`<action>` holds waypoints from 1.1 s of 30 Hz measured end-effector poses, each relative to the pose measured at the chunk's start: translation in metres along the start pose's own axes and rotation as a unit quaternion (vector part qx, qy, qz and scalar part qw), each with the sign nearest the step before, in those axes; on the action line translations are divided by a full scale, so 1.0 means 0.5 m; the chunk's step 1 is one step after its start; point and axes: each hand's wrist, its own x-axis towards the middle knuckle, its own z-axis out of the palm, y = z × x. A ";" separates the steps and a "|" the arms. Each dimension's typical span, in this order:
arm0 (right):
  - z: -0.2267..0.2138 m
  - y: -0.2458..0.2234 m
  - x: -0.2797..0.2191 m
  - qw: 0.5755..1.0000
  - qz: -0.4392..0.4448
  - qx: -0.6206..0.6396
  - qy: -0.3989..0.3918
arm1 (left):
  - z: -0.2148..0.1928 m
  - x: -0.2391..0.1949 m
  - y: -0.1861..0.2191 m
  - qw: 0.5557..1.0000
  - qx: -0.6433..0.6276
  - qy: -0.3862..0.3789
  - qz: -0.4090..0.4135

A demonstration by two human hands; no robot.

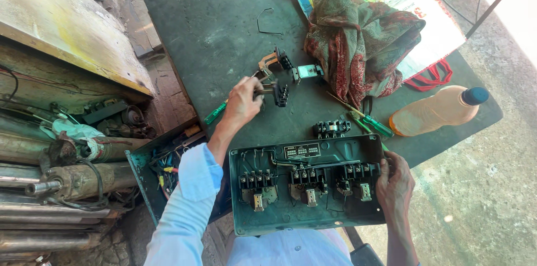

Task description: The person disassembles and reassembles small electrical components inside a green plastic case using a screwdriver. They remove a black plastic cover, adjust internal parts, and then reattach the cover and other components within the case.

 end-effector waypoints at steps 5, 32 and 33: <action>0.000 -0.001 0.000 1.000 -0.002 -0.002 -0.006 | -0.027 -0.021 0.012 0.999 -0.028 -0.017 0.001; -0.001 0.002 0.001 1.000 0.015 0.021 -0.003 | -0.050 0.110 0.034 0.986 -0.041 0.158 0.043; -0.001 0.003 0.001 1.000 0.010 0.021 -0.004 | -0.075 0.083 0.049 0.984 -0.072 0.162 0.019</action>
